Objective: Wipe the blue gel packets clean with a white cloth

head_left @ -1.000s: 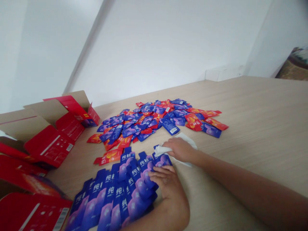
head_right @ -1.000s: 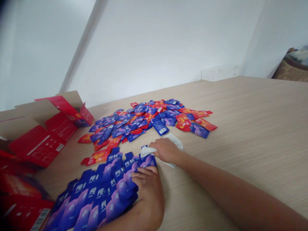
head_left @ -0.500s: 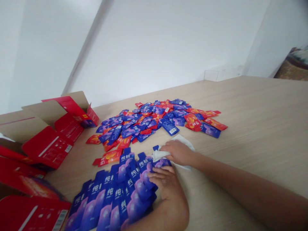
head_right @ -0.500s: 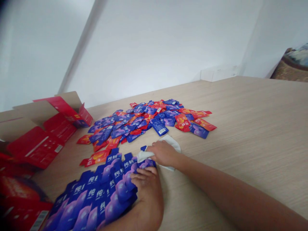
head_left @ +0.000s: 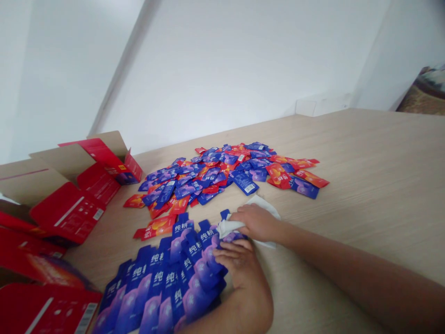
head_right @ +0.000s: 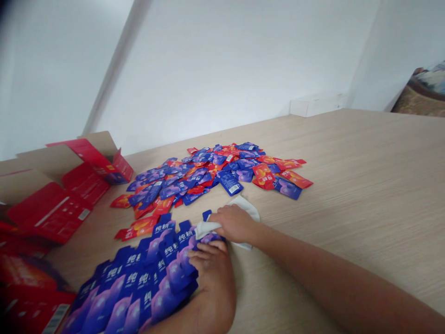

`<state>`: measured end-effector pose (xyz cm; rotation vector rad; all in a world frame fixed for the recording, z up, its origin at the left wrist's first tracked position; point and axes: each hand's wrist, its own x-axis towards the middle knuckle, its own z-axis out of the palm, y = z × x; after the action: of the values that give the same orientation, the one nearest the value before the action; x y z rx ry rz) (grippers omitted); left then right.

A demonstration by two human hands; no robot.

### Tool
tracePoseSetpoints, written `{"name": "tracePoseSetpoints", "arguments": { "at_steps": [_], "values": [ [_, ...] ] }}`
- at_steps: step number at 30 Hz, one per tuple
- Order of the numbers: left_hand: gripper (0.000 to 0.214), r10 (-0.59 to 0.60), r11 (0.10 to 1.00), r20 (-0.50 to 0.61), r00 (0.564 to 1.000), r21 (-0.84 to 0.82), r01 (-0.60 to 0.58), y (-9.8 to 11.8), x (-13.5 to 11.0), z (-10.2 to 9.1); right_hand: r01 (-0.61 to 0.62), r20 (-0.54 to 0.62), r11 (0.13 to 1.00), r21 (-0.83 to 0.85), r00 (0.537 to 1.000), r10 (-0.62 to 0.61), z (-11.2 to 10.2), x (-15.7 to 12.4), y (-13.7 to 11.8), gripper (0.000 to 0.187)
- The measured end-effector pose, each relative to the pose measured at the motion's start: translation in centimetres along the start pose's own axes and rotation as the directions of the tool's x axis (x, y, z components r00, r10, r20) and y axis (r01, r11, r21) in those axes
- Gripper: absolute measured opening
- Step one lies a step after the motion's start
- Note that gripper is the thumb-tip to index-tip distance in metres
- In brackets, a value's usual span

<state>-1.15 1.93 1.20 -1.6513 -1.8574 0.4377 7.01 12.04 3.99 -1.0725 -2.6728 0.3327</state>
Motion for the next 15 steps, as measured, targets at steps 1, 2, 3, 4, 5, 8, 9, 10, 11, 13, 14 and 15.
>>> {"name": "tracePoseSetpoints", "arguments": {
  "at_steps": [1, 2, 3, 4, 5, 8, 9, 10, 11, 13, 14, 15],
  "values": [
    [0.033, -0.001, 1.0, 0.003, 1.0, -0.019, 0.001, 0.0, 0.0, 0.0, -0.044, -0.007, 0.999, -0.022, 0.999, 0.044, 0.0, 0.0, 0.5, 0.028],
    [0.033, -0.004, 0.999, 0.006, 1.0, -0.035, 0.004, 0.0, 0.0, 0.1, -0.08, -0.016, 0.996, -0.044, 0.997, 0.079, -0.1, 0.0, 1.0, 0.028],
    [0.033, -0.007, 0.999, 0.008, 1.0, -0.045, 0.008, 0.0, 0.0, 0.1, -0.106, -0.026, 0.992, -0.062, 0.994, 0.105, -0.2, 0.0, 1.5, 0.027],
    [0.033, -0.01, 0.999, 0.009, 1.0, -0.046, 0.011, 0.0, 0.0, 0.1, -0.122, -0.04, 0.99, -0.074, 0.992, 0.119, -0.4, -0.1, 1.8, 0.027],
    [0.033, -0.014, 0.999, 0.008, 1.0, -0.04, 0.014, 0.0, 0.0, 0.2, -0.128, -0.055, 0.989, -0.08, 0.991, 0.123, -0.5, -0.2, 1.9, 0.027],
    [0.032, -0.018, 1.0, -0.001, 1.0, -0.015, 0.018, 0.1, 0.1, 0.2, -0.088, -0.108, 0.995, -0.052, 0.991, 0.082, -0.8, -0.5, 1.3, 0.029],
    [0.032, -0.014, 1.0, -0.006, 1.0, -0.011, 0.014, 0.1, 0.1, 0.1, -0.052, -0.115, 0.998, -0.033, 0.992, 0.048, -0.7, -0.5, 0.8, 0.029],
    [0.032, -0.013, 1.0, -0.01, 1.0, -0.006, 0.013, 0.1, 0.1, 0.1, -0.007, -0.111, 1.0, -0.012, 0.994, 0.006, -0.7, -0.5, 0.2, 0.028],
    [0.032, -0.015, 1.0, -0.013, 1.0, 0.0, 0.015, 0.0, 0.2, 0.1, 0.041, -0.093, 0.999, 0.009, 0.995, -0.04, -0.5, -0.5, -0.2, 0.027],
    [0.031, -0.022, 1.0, -0.022, 1.0, 0.022, 0.022, 0.0, 0.2, 0.0, 0.107, -0.042, 0.993, 0.041, 0.994, -0.105, -0.2, -0.3, -0.7, 0.024],
    [0.031, -0.019, 0.999, -0.032, 0.999, 0.033, 0.02, -0.1, 0.2, 0.0, 0.111, -0.023, 0.993, 0.047, 0.994, -0.11, -0.1, -0.1, -0.6, 0.023],
    [0.031, -0.015, 0.999, -0.04, 0.999, 0.041, 0.017, -0.1, 0.1, 0.0, 0.094, -0.013, 0.995, 0.044, 0.996, -0.093, 0.0, 0.0, -0.4, 0.023]
  ]
}}
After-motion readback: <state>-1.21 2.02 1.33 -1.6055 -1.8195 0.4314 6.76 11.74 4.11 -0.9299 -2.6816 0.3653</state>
